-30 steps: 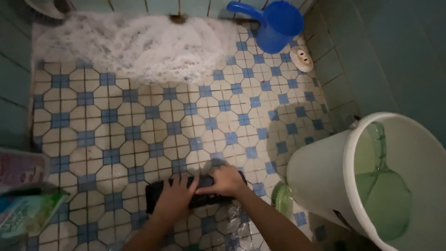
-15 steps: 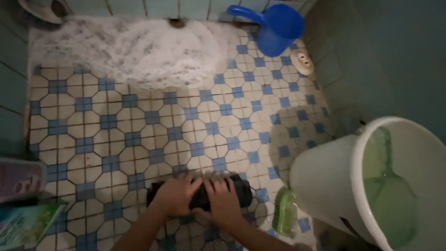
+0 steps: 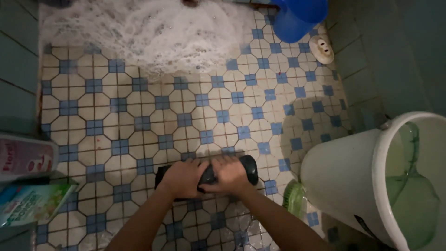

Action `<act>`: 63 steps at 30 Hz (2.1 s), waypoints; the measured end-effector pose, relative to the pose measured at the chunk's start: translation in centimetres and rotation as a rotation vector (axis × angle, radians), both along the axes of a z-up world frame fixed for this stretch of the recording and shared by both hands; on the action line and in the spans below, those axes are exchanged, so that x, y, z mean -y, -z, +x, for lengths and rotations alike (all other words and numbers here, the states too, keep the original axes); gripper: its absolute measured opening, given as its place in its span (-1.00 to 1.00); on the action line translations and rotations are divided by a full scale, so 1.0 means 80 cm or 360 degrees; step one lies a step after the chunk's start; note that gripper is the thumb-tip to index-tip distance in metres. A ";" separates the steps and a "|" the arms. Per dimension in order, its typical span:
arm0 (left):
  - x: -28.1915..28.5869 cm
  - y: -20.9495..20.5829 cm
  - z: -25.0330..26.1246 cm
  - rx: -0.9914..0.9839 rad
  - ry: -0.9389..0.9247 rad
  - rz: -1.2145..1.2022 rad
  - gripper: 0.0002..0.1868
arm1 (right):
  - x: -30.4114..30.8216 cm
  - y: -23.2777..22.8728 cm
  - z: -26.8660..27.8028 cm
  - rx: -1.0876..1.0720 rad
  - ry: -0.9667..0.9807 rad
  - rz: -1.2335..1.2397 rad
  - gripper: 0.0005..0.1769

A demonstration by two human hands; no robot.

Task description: The person scrubs a black doormat with a green sponge, then rinses it by repeatedly scooping water from a white bucket with a green scoop and pouring it over the mat. The person flips the mat to clean both sides and wrings it out at the end.

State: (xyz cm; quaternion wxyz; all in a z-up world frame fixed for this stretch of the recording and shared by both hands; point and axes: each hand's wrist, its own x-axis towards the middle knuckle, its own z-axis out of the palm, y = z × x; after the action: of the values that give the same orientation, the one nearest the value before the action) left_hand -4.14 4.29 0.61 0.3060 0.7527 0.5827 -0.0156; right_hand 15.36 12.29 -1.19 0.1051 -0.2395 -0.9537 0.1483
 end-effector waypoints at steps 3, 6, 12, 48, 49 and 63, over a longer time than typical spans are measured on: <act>0.009 -0.018 0.001 -0.0098 0.0027 -0.0218 0.06 | -0.001 0.013 0.002 0.0042 -0.0029 -0.0042 -0.12; 0.038 -0.007 0.016 -0.0126 -0.0218 0.0271 0.17 | -0.015 -0.012 -0.009 0.0113 0.0055 -0.0249 -0.04; 0.029 -0.024 -0.002 -0.0475 -0.0137 -0.0074 0.13 | -0.018 -0.009 -0.017 -0.0031 0.0154 -0.0249 -0.19; -0.019 0.015 -0.025 -0.0399 -0.0348 0.0014 0.01 | -0.038 0.001 -0.035 -0.0069 0.0309 -0.0014 -0.40; -0.018 0.013 -0.024 -0.0400 -0.0347 0.0023 0.01 | -0.032 0.000 -0.031 -0.0071 0.0310 -0.0006 -0.40; 0.020 -0.010 -0.005 -0.0301 -0.0366 -0.0427 0.20 | -0.002 0.029 0.118 -0.0206 0.1405 -0.0821 -0.41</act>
State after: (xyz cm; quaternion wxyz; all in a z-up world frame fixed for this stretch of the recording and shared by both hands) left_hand -4.52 2.69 1.43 0.3473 0.6288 0.6836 -0.1286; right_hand 24.81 12.48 -3.54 0.1541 -0.6278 -0.6856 0.3347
